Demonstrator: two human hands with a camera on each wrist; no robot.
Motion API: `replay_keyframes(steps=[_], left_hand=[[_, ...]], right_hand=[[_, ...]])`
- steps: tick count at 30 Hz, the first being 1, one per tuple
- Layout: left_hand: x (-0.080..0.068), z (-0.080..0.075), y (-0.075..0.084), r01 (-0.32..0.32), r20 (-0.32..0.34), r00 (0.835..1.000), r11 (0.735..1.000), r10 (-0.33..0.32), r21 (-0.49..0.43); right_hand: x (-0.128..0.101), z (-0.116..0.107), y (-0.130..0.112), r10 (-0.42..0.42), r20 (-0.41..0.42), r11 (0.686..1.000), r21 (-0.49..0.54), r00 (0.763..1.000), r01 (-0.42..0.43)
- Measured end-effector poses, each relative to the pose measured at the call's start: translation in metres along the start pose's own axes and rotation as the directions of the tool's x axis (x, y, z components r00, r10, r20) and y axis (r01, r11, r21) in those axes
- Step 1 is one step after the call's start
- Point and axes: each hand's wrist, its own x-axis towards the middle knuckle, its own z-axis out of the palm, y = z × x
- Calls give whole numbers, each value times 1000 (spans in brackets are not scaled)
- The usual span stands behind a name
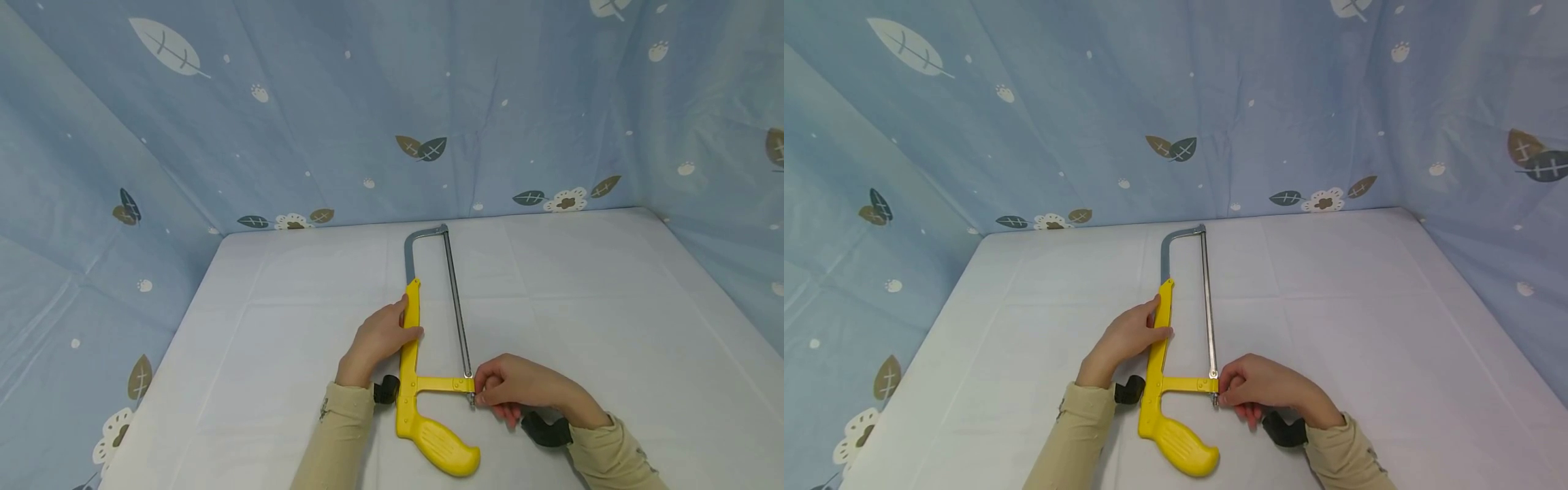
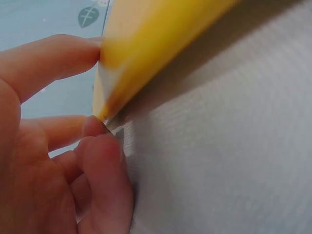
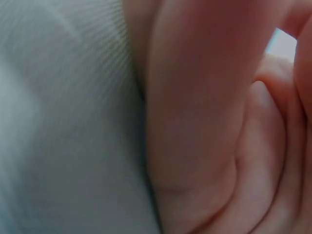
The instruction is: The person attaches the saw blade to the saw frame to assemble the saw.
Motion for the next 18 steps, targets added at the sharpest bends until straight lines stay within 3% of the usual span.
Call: replay_keyframes(steps=[18], left_hand=[[-3, -4, 4, 6, 24, 1000, 1000, -7, 10]], right_hand=[[1, 3, 1, 46, -37, 996, -80, 998, -49]])
